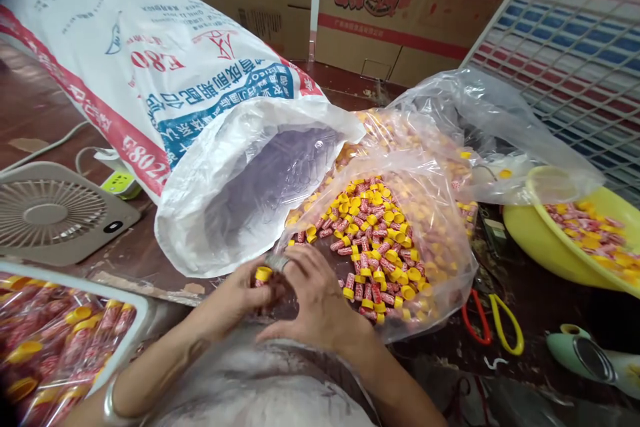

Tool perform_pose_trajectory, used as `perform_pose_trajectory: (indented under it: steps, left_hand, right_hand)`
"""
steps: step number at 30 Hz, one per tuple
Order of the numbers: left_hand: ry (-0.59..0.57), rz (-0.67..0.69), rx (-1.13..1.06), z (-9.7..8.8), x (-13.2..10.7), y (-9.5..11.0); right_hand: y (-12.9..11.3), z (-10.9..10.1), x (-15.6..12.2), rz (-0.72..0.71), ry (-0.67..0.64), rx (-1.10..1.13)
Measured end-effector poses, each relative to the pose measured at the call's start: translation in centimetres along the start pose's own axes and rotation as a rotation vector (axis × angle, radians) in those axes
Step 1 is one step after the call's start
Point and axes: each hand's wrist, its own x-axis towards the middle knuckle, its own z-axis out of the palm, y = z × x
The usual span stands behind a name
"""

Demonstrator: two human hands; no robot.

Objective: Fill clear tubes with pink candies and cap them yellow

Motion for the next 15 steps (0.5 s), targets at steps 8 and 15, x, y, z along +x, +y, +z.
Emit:
perform_pose_trajectory:
  steps: [8, 15]
  left_hand:
    - [0.219, 0.316, 1.830, -6.8, 4.9, 4.1]
    - [0.073, 0.350, 1.882, -8.1, 5.6, 3.6]
  right_hand:
    - [3.7, 0.8, 1.6, 0.170, -0.207, -0.338]
    - [4.0, 2.9, 1.4, 0.165, -0.365, -0.417]
